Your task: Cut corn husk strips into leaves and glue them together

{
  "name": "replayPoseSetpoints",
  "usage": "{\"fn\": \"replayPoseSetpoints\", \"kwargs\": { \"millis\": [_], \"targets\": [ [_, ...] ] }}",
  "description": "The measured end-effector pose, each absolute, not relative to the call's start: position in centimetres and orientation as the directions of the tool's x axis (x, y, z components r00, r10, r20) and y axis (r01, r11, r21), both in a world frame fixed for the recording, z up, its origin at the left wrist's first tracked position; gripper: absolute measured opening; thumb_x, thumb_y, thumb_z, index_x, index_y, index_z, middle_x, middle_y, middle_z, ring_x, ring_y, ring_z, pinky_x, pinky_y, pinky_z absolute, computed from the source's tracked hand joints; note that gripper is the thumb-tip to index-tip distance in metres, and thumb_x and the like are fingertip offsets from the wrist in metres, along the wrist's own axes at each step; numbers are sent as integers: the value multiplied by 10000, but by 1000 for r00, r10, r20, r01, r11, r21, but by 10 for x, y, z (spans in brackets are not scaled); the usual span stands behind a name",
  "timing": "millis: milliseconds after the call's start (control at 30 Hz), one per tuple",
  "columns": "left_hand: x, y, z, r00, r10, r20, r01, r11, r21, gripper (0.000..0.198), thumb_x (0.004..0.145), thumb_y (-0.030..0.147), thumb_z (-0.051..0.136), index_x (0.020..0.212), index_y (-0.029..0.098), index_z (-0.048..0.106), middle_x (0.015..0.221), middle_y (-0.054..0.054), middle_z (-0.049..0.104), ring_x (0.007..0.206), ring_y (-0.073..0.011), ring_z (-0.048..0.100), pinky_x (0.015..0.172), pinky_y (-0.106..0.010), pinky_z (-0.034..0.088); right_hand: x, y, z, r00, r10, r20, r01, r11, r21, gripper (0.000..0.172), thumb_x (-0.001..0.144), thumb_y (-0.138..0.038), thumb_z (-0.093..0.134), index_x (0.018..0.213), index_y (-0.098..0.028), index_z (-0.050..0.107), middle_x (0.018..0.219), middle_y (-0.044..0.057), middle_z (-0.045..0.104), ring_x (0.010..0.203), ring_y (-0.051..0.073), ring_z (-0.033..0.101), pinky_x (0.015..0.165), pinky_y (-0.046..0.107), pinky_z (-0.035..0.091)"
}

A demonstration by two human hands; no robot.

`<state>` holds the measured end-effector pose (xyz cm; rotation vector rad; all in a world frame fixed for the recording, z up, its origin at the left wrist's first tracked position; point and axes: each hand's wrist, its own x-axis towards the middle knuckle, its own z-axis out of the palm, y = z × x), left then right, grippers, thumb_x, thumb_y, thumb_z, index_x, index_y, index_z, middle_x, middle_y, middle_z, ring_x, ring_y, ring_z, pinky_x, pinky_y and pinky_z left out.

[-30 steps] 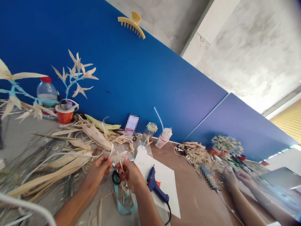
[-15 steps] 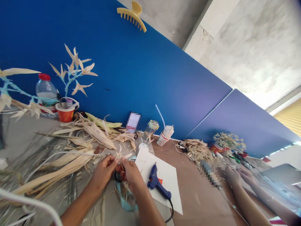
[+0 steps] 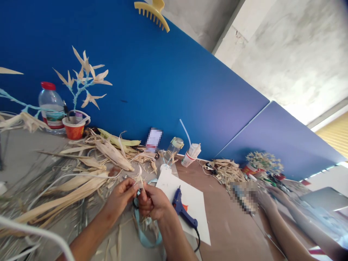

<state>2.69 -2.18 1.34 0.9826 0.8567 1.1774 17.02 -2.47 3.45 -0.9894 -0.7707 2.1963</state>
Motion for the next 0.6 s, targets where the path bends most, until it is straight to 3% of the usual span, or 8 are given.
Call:
{"fn": "replayPoseSetpoints", "kwargs": {
  "millis": [100,467,600],
  "targets": [
    [23,-18,12,128,991,-40,-329,81,941,415,602,520,760,603,188,511,466,73,436,442,-71,318,454,-221,234,176,-22,34,-563,711,-422,-324,-659,-678,615,946,-543,387,456,-175,448,311,-90,247,291,47,92,305,178,112],
    [18,-17,13,98,992,-75,-333,104,937,372,598,470,752,616,186,514,482,70,449,449,-66,321,443,-202,237,189,-18,31,-611,725,-317,-419,-637,-647,626,958,-553,355,472,-170,449,320,-88,274,289,44,92,314,177,122],
    [10,-12,14,-40,994,-104,-410,78,909,372,600,457,744,622,190,487,499,79,451,422,-52,302,420,-186,222,206,-16,40,-499,818,-286,-544,-552,-632,600,942,-522,425,457,-170,394,335,-94,258,308,40,78,335,178,122]
  ]
}}
